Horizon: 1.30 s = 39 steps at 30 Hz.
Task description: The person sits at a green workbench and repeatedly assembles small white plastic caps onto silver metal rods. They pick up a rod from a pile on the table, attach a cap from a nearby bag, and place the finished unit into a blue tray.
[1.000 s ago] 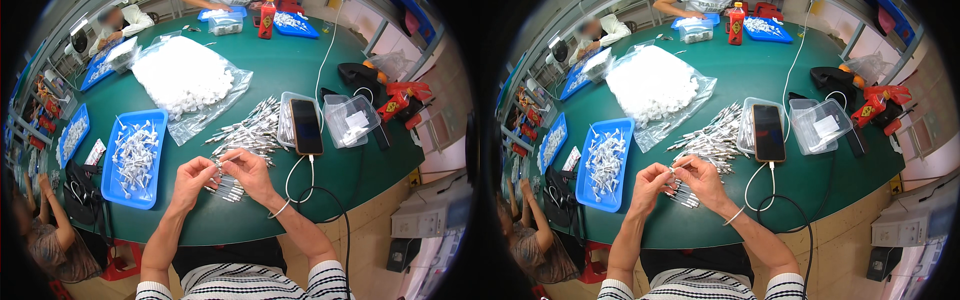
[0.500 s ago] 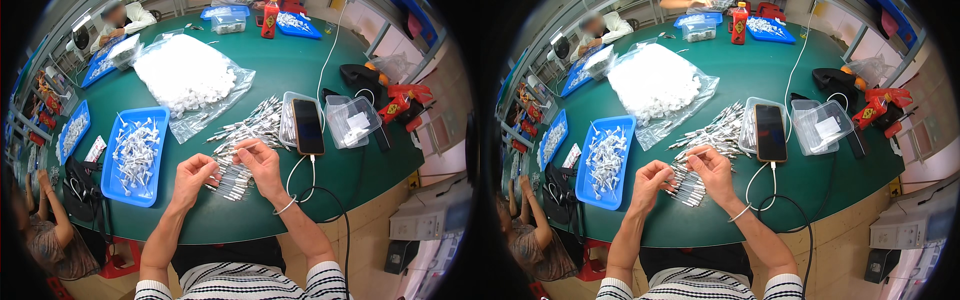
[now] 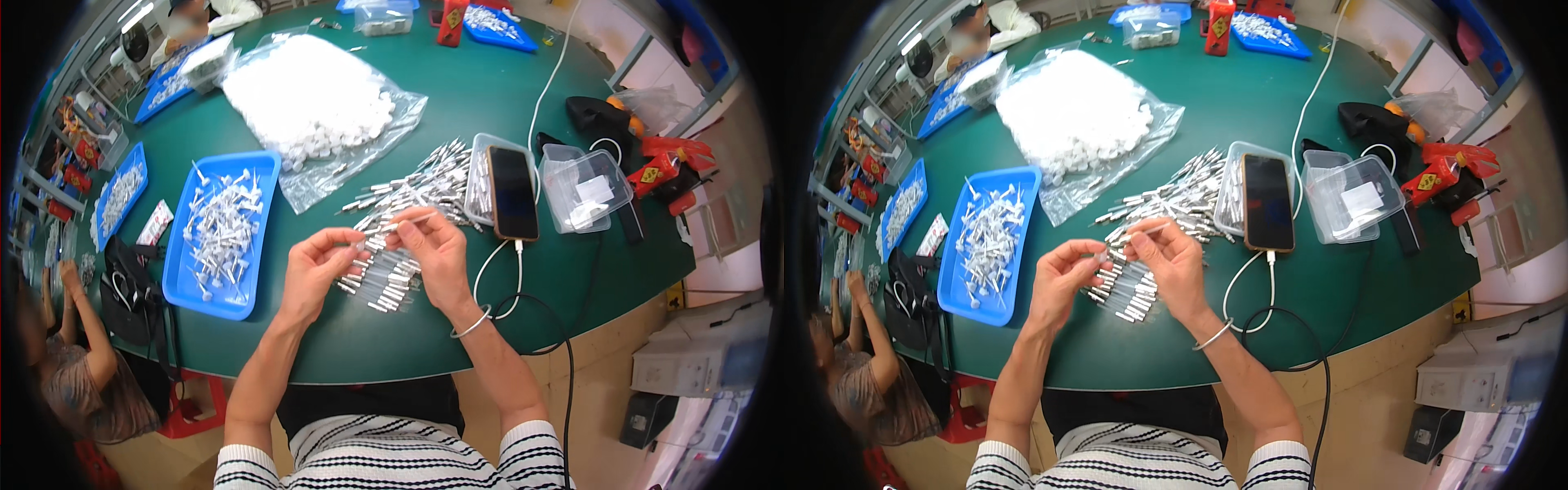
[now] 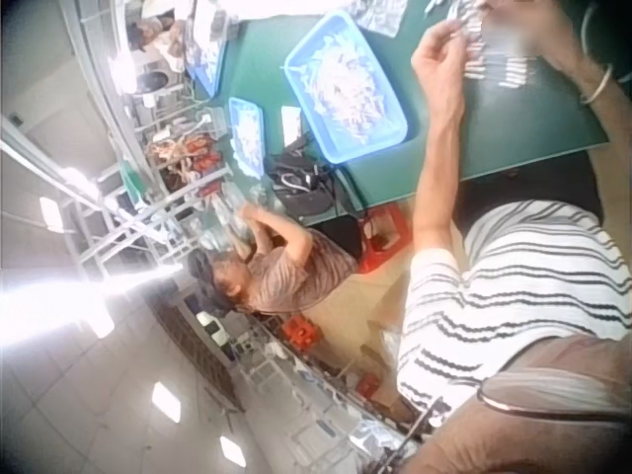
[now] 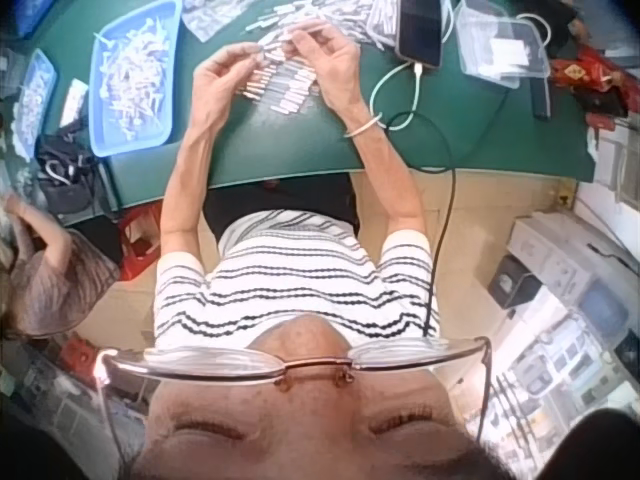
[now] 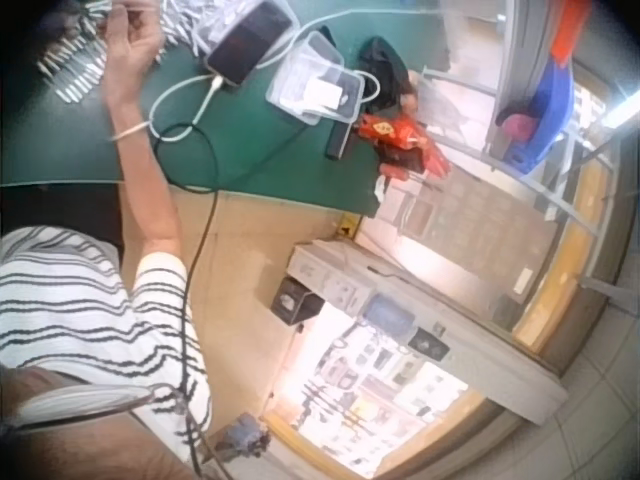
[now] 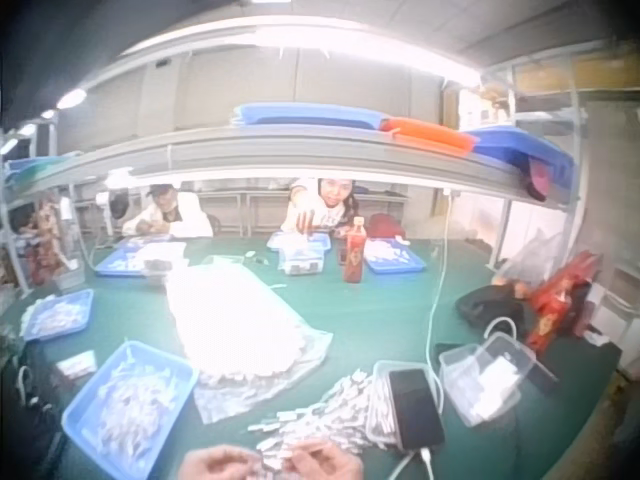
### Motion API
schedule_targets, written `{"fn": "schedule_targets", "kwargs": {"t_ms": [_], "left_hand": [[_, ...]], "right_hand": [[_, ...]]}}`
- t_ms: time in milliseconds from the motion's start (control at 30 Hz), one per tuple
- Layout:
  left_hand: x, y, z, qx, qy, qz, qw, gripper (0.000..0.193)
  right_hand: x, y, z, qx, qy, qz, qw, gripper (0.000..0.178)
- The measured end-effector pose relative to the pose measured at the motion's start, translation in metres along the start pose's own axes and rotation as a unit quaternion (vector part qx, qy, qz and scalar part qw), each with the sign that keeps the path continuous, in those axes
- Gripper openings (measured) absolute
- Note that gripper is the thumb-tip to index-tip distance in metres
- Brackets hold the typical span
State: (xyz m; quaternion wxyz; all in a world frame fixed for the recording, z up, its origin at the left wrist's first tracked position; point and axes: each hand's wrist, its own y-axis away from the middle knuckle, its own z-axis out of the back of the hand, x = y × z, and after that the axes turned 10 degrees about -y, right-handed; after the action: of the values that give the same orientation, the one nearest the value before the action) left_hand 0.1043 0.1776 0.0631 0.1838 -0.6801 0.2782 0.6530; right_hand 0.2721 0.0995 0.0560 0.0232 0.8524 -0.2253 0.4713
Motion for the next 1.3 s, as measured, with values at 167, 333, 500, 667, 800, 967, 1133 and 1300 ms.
{"fn": "schedule_targets", "kwargs": {"t_ms": [167, 333, 500, 667, 800, 967, 1133, 1300], "left_hand": [[-0.004, -0.001, 0.001, 0.017, 0.009, -0.009, 1.000, 0.022], [-0.008, 0.001, 0.000, 0.008, 0.020, -0.005, 1.000, 0.030], [-0.005, -0.001, 0.003, 0.024, 0.042, 0.002, 0.999, 0.032], [-0.003, -0.002, 0.005, 0.036, 0.067, 0.013, 0.997, 0.034], [-0.002, -0.001, 0.006, 0.041, 0.076, 0.015, 0.996, 0.032], [0.000, -0.002, 0.007, 0.038, 0.078, 0.014, 0.996, 0.031], [0.002, -0.002, 0.009, 0.042, 0.108, 0.025, 0.993, 0.030], [0.000, -0.003, 0.008, 0.040, 0.116, 0.024, 0.992, 0.027]], "right_hand": [[0.000, -0.001, 0.000, -0.005, -0.026, -0.006, 1.000, 0.016], [-0.005, 0.000, 0.001, -0.010, -0.030, -0.020, 0.999, 0.016], [-0.002, -0.001, -0.002, -0.002, -0.042, -0.036, 0.998, 0.017], [-0.004, 0.000, -0.003, 0.008, -0.019, -0.031, 0.999, 0.018], [-0.005, 0.002, -0.006, 0.036, 0.036, 0.001, 0.999, 0.016], [-0.006, 0.004, -0.012, 0.060, 0.058, 0.037, 0.996, 0.015], [-0.005, 0.005, -0.013, 0.052, 0.054, 0.029, 0.997, 0.015], [-0.005, 0.005, -0.012, 0.051, 0.060, 0.029, 0.996, 0.015]]}}
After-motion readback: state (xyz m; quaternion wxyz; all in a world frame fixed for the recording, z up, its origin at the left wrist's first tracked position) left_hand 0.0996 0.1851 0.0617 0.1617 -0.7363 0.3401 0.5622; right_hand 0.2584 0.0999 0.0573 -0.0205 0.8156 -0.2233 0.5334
